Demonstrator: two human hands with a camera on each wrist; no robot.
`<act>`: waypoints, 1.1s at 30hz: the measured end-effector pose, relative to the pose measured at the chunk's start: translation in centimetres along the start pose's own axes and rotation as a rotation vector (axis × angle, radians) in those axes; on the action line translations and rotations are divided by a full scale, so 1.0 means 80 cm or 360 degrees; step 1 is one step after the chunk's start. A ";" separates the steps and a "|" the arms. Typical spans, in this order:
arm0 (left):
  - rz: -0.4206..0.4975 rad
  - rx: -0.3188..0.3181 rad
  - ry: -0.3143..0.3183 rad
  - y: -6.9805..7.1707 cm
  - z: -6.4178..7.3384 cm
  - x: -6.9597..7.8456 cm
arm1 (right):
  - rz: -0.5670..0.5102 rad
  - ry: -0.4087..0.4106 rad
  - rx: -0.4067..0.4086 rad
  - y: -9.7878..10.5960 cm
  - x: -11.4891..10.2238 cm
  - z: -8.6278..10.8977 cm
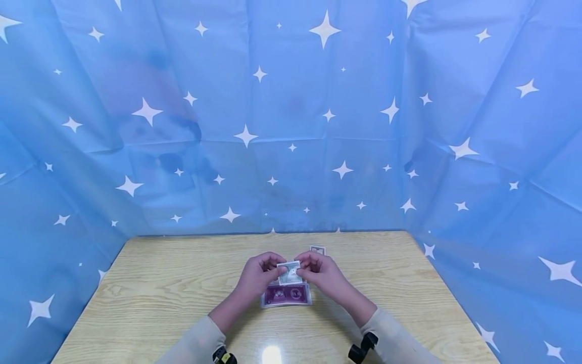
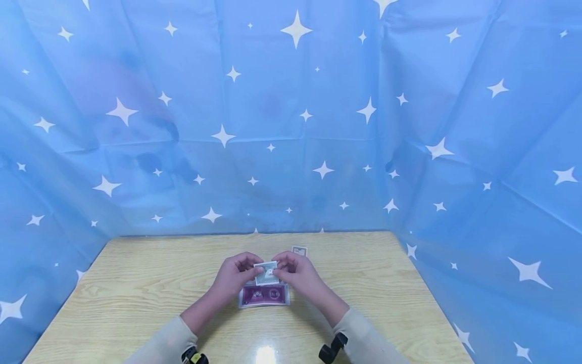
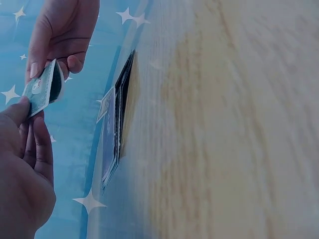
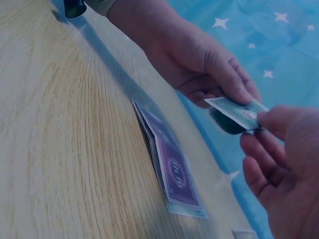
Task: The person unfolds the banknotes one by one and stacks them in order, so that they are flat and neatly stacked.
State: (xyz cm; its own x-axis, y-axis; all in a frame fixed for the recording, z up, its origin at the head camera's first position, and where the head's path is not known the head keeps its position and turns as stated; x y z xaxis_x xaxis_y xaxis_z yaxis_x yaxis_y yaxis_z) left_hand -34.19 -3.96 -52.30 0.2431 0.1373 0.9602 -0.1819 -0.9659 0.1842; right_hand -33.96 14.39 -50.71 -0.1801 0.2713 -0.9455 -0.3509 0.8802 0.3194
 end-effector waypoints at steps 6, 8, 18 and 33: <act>0.0029 -0.0029 0.0015 -0.002 -0.001 -0.003 | 0.0038 0.0072 -0.0068 -0.003 -0.007 0.001; 0.0057 -0.0037 0.0025 -0.003 -0.001 -0.005 | 0.0051 0.0083 -0.0099 -0.004 -0.008 0.001; 0.0048 -0.0060 0.0009 -0.006 0.000 -0.005 | 0.0108 0.0086 -0.0131 -0.001 -0.005 0.001; 0.0038 -0.0046 0.0041 -0.005 -0.001 -0.006 | 0.0106 0.0079 -0.0039 0.007 -0.009 -0.001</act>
State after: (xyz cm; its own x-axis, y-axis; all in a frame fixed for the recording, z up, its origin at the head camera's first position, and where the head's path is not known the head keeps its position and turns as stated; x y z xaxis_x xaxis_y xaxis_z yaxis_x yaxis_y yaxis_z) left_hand -34.34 -3.65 -52.77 0.2137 0.1202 0.9695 -0.2148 -0.9623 0.1667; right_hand -34.12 14.69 -49.88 -0.2491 0.3087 -0.9180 -0.3590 0.8509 0.3836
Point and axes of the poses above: each hand's wrist, its own z-axis away from the middle knuckle, its own y-axis out of the back of the hand, x = y × z, the point moved 10 cm from there along -z, towards the middle knuckle, and after that the axes turned 2 degrees about -y, right-handed, at the moved point
